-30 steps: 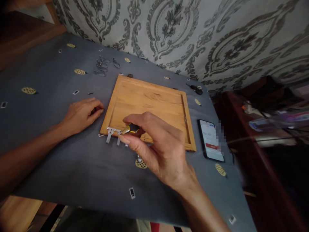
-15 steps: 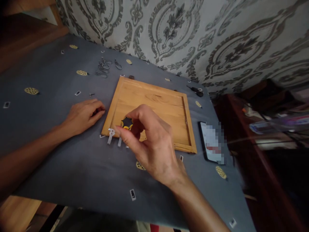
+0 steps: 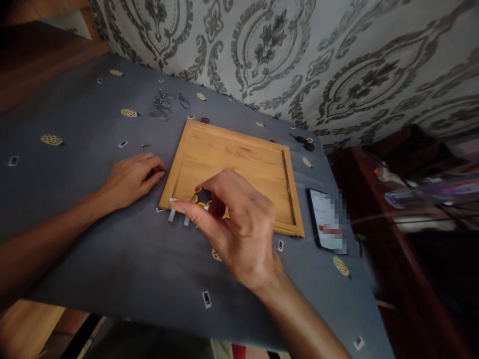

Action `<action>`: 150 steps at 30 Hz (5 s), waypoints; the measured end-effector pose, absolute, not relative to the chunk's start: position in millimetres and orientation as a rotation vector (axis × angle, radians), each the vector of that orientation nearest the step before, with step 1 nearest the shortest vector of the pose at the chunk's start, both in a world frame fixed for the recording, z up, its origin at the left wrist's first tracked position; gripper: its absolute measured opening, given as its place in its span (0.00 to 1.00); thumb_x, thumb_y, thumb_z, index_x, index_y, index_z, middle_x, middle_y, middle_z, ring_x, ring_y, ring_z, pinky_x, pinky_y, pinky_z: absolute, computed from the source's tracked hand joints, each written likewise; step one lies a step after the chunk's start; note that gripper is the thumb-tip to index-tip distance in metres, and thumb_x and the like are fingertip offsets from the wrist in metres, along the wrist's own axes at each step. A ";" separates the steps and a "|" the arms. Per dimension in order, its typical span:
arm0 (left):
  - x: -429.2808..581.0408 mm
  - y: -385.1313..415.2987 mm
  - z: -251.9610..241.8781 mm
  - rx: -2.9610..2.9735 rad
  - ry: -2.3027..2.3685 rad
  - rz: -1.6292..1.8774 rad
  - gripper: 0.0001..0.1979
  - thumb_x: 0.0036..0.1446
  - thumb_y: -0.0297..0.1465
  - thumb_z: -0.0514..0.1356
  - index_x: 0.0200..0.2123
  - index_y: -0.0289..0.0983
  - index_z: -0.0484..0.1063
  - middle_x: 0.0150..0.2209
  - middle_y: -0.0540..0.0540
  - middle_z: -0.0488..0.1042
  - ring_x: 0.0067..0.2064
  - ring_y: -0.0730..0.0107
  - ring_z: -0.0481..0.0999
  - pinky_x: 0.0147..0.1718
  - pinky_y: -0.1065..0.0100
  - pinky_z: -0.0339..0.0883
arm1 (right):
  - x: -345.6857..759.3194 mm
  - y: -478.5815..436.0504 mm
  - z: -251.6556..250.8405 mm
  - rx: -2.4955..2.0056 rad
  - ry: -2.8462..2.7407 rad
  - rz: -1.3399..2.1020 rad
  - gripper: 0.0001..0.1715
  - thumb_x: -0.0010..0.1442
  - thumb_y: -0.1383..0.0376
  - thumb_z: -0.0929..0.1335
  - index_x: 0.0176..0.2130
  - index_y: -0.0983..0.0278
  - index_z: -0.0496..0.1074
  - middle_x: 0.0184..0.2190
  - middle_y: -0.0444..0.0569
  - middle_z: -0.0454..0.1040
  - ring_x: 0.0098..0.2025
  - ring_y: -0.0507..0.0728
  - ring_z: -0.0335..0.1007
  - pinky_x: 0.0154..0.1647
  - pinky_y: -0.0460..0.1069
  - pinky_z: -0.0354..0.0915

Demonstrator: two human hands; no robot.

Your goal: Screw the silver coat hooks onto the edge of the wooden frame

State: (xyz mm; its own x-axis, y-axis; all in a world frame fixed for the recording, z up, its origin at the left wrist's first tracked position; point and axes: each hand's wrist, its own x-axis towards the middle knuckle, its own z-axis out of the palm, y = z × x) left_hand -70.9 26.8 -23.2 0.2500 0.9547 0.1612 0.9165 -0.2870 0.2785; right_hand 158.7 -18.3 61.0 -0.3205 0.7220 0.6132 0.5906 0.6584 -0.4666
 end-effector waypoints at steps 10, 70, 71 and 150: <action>-71.0 27.9 -23.0 2.370 1.778 0.460 0.09 0.66 0.30 0.52 0.41 0.38 0.73 0.40 0.44 0.75 0.42 0.58 0.75 0.37 0.62 0.65 | 168.7 -13.2 64.7 -0.960 -1.900 0.938 0.14 0.63 0.59 0.72 0.48 0.61 0.76 0.38 0.45 0.79 0.25 0.48 0.75 0.26 0.44 0.75; -69.4 26.4 -22.3 2.387 1.791 0.429 0.09 0.66 0.29 0.53 0.42 0.37 0.73 0.41 0.43 0.74 0.45 0.57 0.75 0.38 0.61 0.65 | 173.3 -27.1 36.7 -1.082 -1.828 0.234 0.06 0.61 0.63 0.74 0.36 0.60 0.74 0.27 0.41 0.74 0.23 0.50 0.72 0.24 0.47 0.70; -69.5 26.5 -22.4 2.387 1.789 0.428 0.09 0.66 0.29 0.53 0.42 0.37 0.73 0.41 0.43 0.74 0.45 0.57 0.75 0.38 0.61 0.65 | 173.3 -26.8 36.3 -1.082 -1.832 0.231 0.06 0.61 0.62 0.74 0.36 0.60 0.73 0.27 0.41 0.74 0.23 0.50 0.72 0.24 0.47 0.70; -73.5 29.3 -18.0 2.373 1.732 0.479 0.10 0.66 0.34 0.51 0.40 0.39 0.71 0.36 0.46 0.73 0.36 0.64 0.72 0.33 0.64 0.61 | 216.9 -32.5 20.4 -1.048 -1.591 0.430 0.02 0.64 0.64 0.71 0.39 0.59 0.75 0.30 0.43 0.77 0.22 0.50 0.74 0.22 0.47 0.68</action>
